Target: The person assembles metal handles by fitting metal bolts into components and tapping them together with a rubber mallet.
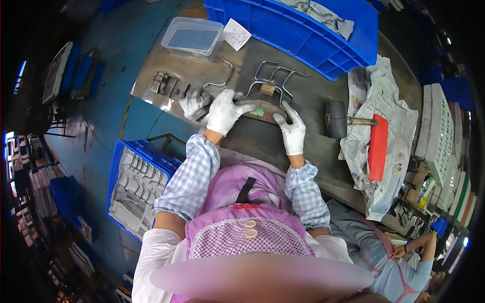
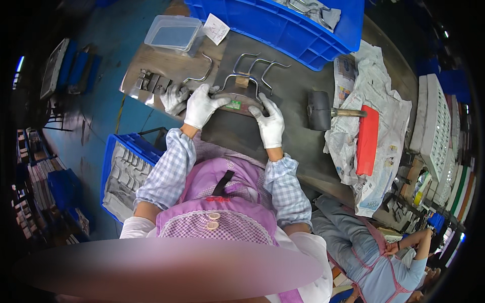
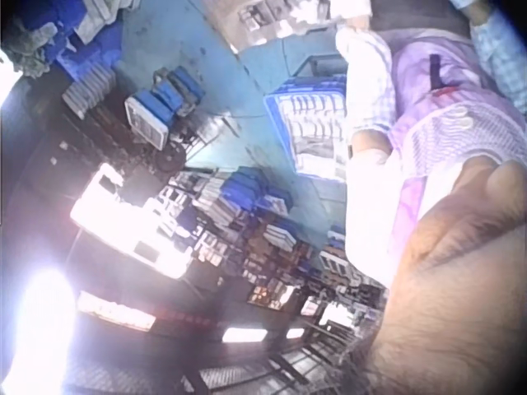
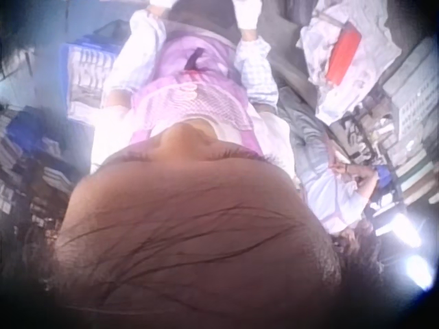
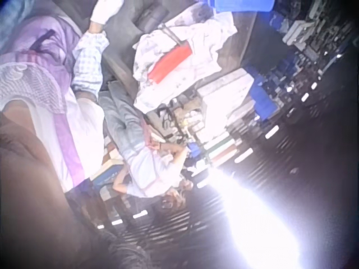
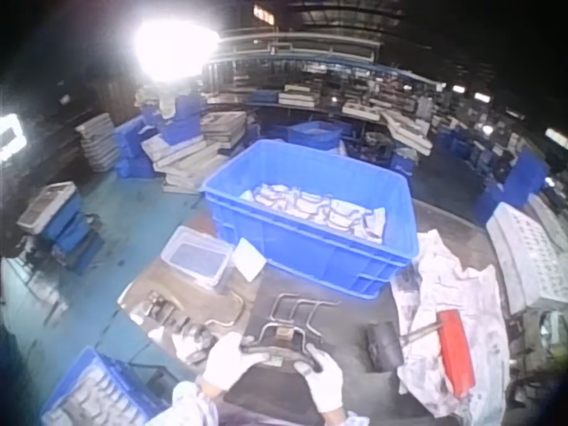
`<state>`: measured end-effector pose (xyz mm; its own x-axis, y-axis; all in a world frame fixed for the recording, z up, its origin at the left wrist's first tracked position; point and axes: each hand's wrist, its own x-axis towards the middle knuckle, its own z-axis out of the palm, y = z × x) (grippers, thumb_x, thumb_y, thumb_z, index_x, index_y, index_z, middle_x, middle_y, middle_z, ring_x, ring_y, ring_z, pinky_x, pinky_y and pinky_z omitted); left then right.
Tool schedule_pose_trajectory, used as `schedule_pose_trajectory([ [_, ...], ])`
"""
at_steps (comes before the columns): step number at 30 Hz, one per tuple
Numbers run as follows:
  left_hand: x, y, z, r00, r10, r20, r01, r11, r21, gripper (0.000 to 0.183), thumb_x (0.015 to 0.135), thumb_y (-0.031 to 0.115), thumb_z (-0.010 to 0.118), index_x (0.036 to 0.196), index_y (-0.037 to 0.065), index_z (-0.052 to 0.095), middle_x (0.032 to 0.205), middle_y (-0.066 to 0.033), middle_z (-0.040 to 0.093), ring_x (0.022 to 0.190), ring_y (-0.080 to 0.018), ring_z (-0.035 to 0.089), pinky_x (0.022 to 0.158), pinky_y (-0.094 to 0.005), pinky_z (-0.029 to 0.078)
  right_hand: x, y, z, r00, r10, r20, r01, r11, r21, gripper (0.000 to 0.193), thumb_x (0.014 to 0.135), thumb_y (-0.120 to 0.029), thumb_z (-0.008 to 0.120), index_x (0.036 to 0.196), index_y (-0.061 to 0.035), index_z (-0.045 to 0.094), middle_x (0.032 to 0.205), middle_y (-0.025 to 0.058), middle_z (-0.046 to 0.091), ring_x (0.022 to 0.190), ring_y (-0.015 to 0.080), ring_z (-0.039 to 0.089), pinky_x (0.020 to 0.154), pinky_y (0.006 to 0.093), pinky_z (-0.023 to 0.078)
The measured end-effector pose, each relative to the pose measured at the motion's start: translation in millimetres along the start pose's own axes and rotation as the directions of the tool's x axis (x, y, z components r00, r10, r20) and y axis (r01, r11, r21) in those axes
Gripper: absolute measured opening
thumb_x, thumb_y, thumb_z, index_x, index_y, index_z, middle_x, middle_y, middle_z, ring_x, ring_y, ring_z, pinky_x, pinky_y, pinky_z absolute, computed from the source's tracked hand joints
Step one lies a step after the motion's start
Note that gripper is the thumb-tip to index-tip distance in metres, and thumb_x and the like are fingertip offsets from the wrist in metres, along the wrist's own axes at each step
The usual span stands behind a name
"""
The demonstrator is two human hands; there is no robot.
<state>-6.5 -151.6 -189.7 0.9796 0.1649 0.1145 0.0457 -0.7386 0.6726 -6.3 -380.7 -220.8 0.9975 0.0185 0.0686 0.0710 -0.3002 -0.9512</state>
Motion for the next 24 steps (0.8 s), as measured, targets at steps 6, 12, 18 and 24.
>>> schedule_pose_trajectory([
  [6,-36.7,-8.7,-1.0,0.973,0.195,-0.125,-0.195,0.981,0.01,0.07,0.057,0.024,0.095,0.117,0.001,0.068,0.108,-0.0147,0.072,0.102,-0.0348,0.067,0.091,-0.0422,0.053,-27.6,-13.6,-7.9,0.889,-0.434,0.147,0.401,0.582,-0.707,0.051,0.077,-0.034,0.084,0.12,-0.0099,0.071,0.13,0.0059,0.067,0.096,0.0265,0.067,0.083,0.0399,0.054],
  [12,-51.1,-13.9,-7.9,0.947,0.288,-0.141,-0.296,0.954,-0.037,0.061,0.073,0.029,0.086,0.124,0.005,0.064,0.132,-0.0127,0.066,0.118,-0.0368,0.062,0.101,-0.047,0.049,-13.5,-49.0,-20.7,0.964,-0.223,0.143,0.245,0.955,-0.169,0.046,0.08,-0.009,0.08,0.125,-0.0065,0.071,0.116,0.0081,0.07,0.092,0.0248,0.067,0.082,0.0361,0.054],
  [18,-12.4,58.1,-54.0,0.833,0.549,0.072,-0.553,0.831,0.053,0.041,0.083,0.03,0.078,0.118,0.011,0.071,0.108,-0.0093,0.067,0.107,-0.0332,0.063,0.092,-0.0457,0.05,10.0,-95.1,-16.6,0.82,-0.518,0.244,0.557,0.821,-0.125,0.038,0.075,0.0,0.069,0.111,-0.0115,0.075,0.099,0.0097,0.071,0.089,0.0304,0.067,0.08,0.043,0.054],
  [24,36.1,34.6,-25.4,0.986,0.132,-0.098,-0.123,0.988,0.088,0.027,0.092,0.035,0.072,0.102,0.01,0.077,0.093,-0.0139,0.073,0.086,-0.0354,0.071,0.078,-0.0463,0.056,88.2,-40.8,-191.8,0.898,-0.371,0.237,0.344,0.254,-0.904,0.031,0.08,-0.008,0.063,0.107,-0.0169,0.076,0.115,0.0072,0.072,0.098,0.0315,0.068,0.08,0.0447,0.056],
])
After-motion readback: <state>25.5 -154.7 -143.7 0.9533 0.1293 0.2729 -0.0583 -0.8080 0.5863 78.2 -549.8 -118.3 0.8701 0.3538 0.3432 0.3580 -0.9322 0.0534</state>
